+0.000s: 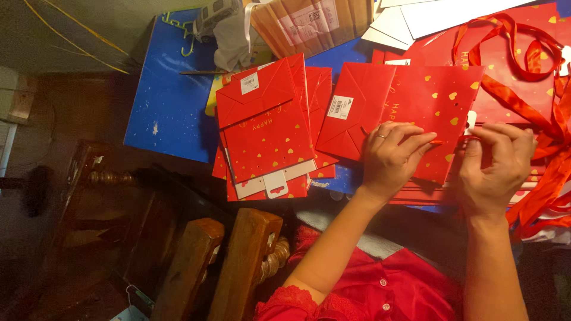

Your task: The person assembles red Valentine's Day gift bags by folding the flat paper into shape, inserting a red ribbon through the handle holes, and tying the ribbon into a bow. The finished bags are stacked on the table.

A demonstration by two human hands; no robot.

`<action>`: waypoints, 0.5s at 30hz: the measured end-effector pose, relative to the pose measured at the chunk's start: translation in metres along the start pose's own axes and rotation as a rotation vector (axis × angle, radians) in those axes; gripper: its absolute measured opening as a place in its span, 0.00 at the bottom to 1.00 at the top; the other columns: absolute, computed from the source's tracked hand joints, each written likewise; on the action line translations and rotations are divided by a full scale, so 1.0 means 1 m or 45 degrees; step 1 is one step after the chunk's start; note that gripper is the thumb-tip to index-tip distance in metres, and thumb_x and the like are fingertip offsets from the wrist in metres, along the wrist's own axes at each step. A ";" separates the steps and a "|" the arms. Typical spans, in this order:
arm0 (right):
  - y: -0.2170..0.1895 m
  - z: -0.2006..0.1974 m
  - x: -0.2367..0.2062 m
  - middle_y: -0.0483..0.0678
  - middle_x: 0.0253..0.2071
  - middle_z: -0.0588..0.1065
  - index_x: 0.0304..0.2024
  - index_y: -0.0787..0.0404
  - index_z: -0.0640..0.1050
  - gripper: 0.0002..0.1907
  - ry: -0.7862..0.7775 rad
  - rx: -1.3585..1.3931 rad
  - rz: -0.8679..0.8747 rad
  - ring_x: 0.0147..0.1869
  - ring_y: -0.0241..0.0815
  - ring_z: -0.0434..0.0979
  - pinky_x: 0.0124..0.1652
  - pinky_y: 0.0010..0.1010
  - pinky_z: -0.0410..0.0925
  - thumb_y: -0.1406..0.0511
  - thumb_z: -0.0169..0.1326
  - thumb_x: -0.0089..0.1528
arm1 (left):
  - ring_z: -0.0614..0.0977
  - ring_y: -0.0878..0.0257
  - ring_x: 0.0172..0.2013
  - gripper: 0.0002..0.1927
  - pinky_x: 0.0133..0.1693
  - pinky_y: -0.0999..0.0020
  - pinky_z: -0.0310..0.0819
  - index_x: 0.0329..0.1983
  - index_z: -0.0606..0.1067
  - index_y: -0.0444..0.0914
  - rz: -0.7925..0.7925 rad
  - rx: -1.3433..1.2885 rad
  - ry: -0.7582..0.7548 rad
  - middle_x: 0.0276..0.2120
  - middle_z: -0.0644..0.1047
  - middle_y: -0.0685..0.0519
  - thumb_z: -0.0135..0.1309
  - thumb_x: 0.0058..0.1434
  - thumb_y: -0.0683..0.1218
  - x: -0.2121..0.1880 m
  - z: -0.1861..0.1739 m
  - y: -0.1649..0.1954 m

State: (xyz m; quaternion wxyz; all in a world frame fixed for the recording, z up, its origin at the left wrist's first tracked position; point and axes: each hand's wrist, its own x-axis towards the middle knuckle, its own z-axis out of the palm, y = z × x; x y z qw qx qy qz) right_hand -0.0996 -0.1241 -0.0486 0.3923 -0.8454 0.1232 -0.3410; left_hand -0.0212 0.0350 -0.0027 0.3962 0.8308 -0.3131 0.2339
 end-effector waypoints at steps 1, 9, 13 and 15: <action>-0.001 0.001 0.001 0.47 0.54 0.71 0.54 0.59 0.77 0.12 -0.017 -0.030 -0.007 0.65 0.46 0.68 0.77 0.51 0.47 0.68 0.57 0.68 | 0.79 0.63 0.46 0.09 0.54 0.65 0.71 0.44 0.82 0.47 0.000 0.001 -0.002 0.42 0.78 0.60 0.65 0.61 0.48 0.000 0.000 0.000; 0.000 -0.001 -0.006 0.42 0.53 0.71 0.49 0.54 0.79 0.09 -0.204 -0.315 -0.162 0.65 0.43 0.66 0.81 0.52 0.38 0.65 0.63 0.66 | 0.79 0.63 0.46 0.08 0.55 0.65 0.71 0.44 0.82 0.46 -0.015 0.003 -0.022 0.42 0.78 0.60 0.64 0.62 0.46 -0.002 -0.003 0.000; 0.003 0.000 -0.010 0.40 0.50 0.72 0.43 0.54 0.80 0.04 -0.183 -0.295 -0.167 0.61 0.41 0.69 0.80 0.47 0.39 0.67 0.63 0.69 | 0.79 0.63 0.47 0.07 0.55 0.65 0.71 0.44 0.82 0.46 -0.018 -0.004 -0.021 0.42 0.78 0.60 0.64 0.63 0.46 -0.001 -0.004 0.001; 0.004 0.001 -0.011 0.41 0.50 0.72 0.42 0.55 0.79 0.04 -0.151 -0.242 -0.151 0.59 0.41 0.70 0.79 0.47 0.41 0.67 0.63 0.70 | 0.79 0.63 0.47 0.07 0.54 0.66 0.71 0.44 0.81 0.46 -0.019 -0.006 -0.018 0.43 0.78 0.60 0.64 0.63 0.46 -0.001 -0.004 0.001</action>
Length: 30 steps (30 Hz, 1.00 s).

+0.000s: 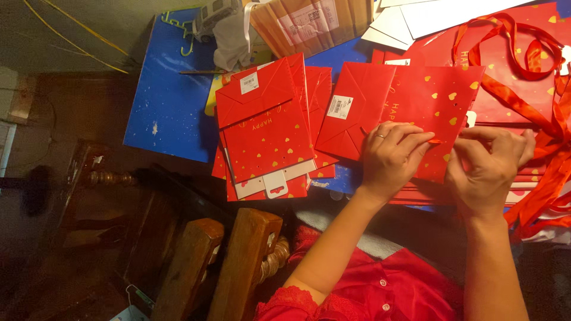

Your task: The person assembles red Valentine's Day gift bags by folding the flat paper into shape, inserting a red ribbon through the handle holes, and tying the ribbon into a bow. The finished bags are stacked on the table.

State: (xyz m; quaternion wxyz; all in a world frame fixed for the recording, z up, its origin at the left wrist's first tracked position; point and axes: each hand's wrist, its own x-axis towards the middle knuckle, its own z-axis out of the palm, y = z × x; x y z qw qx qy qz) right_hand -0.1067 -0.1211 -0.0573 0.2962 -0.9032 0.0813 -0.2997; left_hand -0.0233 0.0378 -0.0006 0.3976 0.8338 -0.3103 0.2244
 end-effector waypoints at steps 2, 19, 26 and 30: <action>0.000 0.000 0.000 0.43 0.51 0.71 0.42 0.58 0.78 0.04 0.040 0.049 0.021 0.60 0.44 0.70 0.79 0.47 0.43 0.68 0.62 0.71 | 0.79 0.63 0.47 0.07 0.55 0.66 0.71 0.44 0.81 0.46 0.004 0.004 0.005 0.43 0.78 0.60 0.64 0.63 0.46 0.001 0.000 0.000; -0.014 -0.008 0.011 0.48 0.58 0.69 0.43 0.58 0.78 0.06 -0.020 -0.012 -0.030 0.71 0.49 0.64 0.78 0.54 0.45 0.67 0.63 0.65 | 0.79 0.62 0.47 0.06 0.55 0.65 0.71 0.44 0.81 0.46 -0.004 0.004 0.000 0.43 0.78 0.60 0.63 0.63 0.46 -0.001 0.000 0.000; 0.004 0.005 -0.001 0.45 0.54 0.71 0.41 0.60 0.75 0.03 0.047 0.049 0.041 0.67 0.44 0.69 0.80 0.48 0.45 0.72 0.56 0.66 | 0.79 0.62 0.48 0.07 0.56 0.66 0.71 0.44 0.81 0.46 0.001 0.004 0.001 0.44 0.78 0.60 0.63 0.63 0.45 -0.002 0.000 -0.001; 0.007 0.007 -0.002 0.47 0.56 0.72 0.44 0.61 0.74 0.03 0.113 0.120 0.077 0.66 0.46 0.70 0.80 0.46 0.47 0.72 0.54 0.69 | 0.79 0.62 0.48 0.07 0.56 0.65 0.70 0.44 0.81 0.46 0.003 0.012 -0.001 0.44 0.78 0.60 0.64 0.63 0.46 -0.003 0.001 -0.001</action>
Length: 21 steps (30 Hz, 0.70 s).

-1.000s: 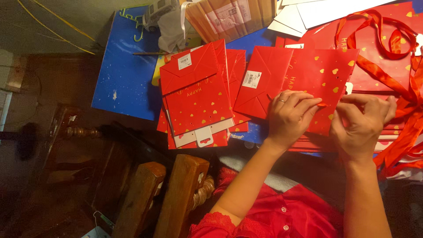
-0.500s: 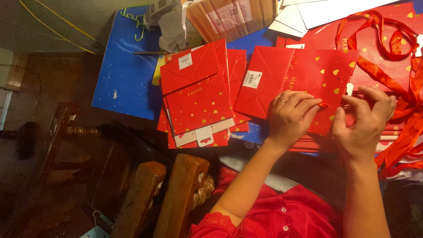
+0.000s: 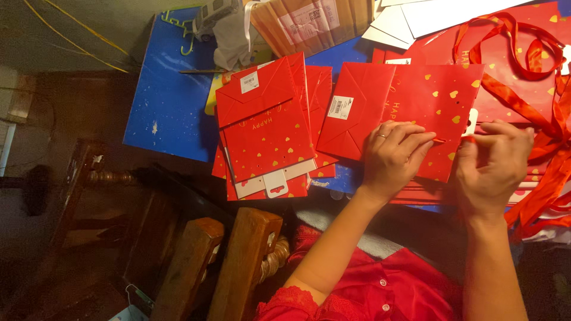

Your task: The person assembles red Valentine's Day gift bags by folding the flat paper into shape, inserting a red ribbon through the handle holes, and tying the ribbon into a bow. The finished bags are stacked on the table.

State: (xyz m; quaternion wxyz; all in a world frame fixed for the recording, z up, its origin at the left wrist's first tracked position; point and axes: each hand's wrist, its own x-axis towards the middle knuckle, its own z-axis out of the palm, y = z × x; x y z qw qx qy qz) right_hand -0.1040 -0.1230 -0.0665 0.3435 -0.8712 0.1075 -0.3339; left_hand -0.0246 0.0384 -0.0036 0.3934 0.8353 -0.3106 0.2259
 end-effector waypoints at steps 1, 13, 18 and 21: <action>-0.001 -0.001 0.001 0.47 0.56 0.72 0.45 0.61 0.73 0.03 0.027 0.060 0.018 0.65 0.46 0.70 0.80 0.45 0.48 0.73 0.53 0.70 | 0.79 0.62 0.48 0.07 0.56 0.65 0.70 0.43 0.81 0.46 0.000 -0.001 0.000 0.44 0.78 0.60 0.64 0.63 0.46 0.000 0.000 0.000; -0.015 -0.010 0.014 0.47 0.59 0.68 0.50 0.58 0.76 0.13 -0.162 -0.093 -0.075 0.69 0.48 0.64 0.78 0.53 0.43 0.66 0.60 0.63 | 0.79 0.61 0.48 0.07 0.55 0.65 0.71 0.45 0.81 0.45 -0.019 -0.016 -0.017 0.44 0.79 0.59 0.63 0.63 0.45 0.000 0.000 -0.002; -0.015 -0.010 0.014 0.45 0.58 0.69 0.47 0.57 0.78 0.12 -0.180 -0.059 -0.080 0.69 0.46 0.65 0.80 0.54 0.42 0.66 0.63 0.61 | 0.80 0.62 0.48 0.07 0.56 0.66 0.71 0.45 0.81 0.45 -0.026 -0.026 0.002 0.41 0.79 0.59 0.63 0.64 0.44 0.000 0.000 -0.001; -0.012 -0.009 0.011 0.44 0.56 0.70 0.45 0.56 0.79 0.08 -0.154 -0.068 -0.079 0.67 0.44 0.67 0.80 0.51 0.44 0.67 0.63 0.63 | 0.80 0.62 0.48 0.07 0.56 0.66 0.71 0.45 0.81 0.45 -0.025 -0.027 0.013 0.42 0.79 0.59 0.63 0.64 0.44 0.000 -0.001 -0.001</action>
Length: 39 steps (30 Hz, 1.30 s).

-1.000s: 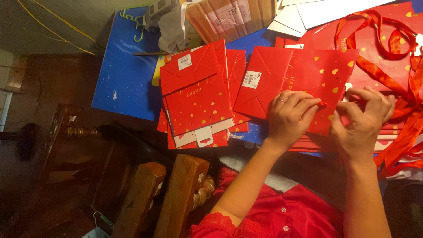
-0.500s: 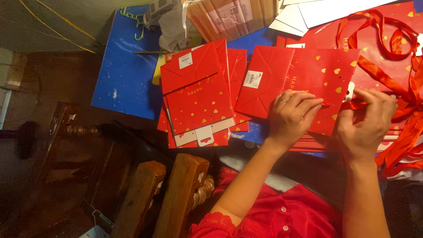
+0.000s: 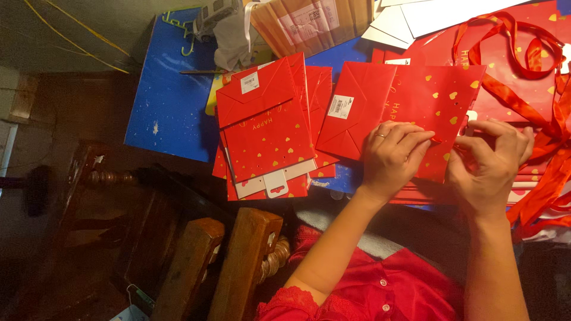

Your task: The person assembles red Valentine's Day gift bags by folding the flat paper into shape, inserting a red ribbon through the handle holes, and tying the ribbon into a bow. The finished bags are stacked on the table.

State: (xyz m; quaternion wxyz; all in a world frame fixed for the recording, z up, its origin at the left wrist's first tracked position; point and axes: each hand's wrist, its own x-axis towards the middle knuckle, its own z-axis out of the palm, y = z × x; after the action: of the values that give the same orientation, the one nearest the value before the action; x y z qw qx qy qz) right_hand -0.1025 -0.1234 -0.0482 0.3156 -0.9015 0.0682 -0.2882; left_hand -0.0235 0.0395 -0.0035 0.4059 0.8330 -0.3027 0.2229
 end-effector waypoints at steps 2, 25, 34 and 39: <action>0.003 0.003 -0.003 0.44 0.54 0.71 0.43 0.57 0.79 0.05 0.037 -0.001 0.011 0.65 0.44 0.68 0.79 0.48 0.45 0.68 0.62 0.66 | 0.79 0.62 0.48 0.07 0.56 0.66 0.71 0.45 0.81 0.45 0.002 0.000 0.003 0.44 0.79 0.60 0.63 0.63 0.45 0.000 0.000 0.000; 0.000 0.001 0.005 0.43 0.56 0.71 0.41 0.56 0.77 0.06 -0.052 -0.056 0.003 0.68 0.45 0.66 0.78 0.52 0.43 0.67 0.62 0.63 | 0.79 0.62 0.48 0.09 0.56 0.65 0.70 0.47 0.80 0.46 -0.010 0.005 -0.030 0.41 0.79 0.59 0.62 0.64 0.45 0.002 -0.001 -0.002; 0.016 0.012 -0.007 0.44 0.51 0.71 0.39 0.59 0.76 0.04 0.049 -0.018 0.019 0.61 0.44 0.70 0.79 0.49 0.45 0.71 0.58 0.68 | 0.79 0.62 0.48 0.08 0.57 0.65 0.70 0.46 0.80 0.46 -0.003 -0.006 -0.038 0.42 0.79 0.60 0.62 0.63 0.45 0.003 0.000 -0.002; 0.023 0.015 -0.010 0.47 0.49 0.72 0.39 0.62 0.74 0.03 0.128 0.033 0.034 0.59 0.46 0.71 0.80 0.43 0.50 0.72 0.55 0.66 | 0.79 0.63 0.48 0.08 0.57 0.66 0.70 0.45 0.80 0.47 -0.006 -0.025 -0.055 0.43 0.78 0.61 0.61 0.63 0.45 0.004 -0.001 -0.002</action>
State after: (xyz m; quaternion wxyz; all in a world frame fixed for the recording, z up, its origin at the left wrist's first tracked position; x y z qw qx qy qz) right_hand -0.1012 -0.1308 -0.0763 0.3274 -0.8807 0.0921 -0.3297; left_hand -0.0199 0.0402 -0.0015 0.4079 0.8344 -0.3115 0.2010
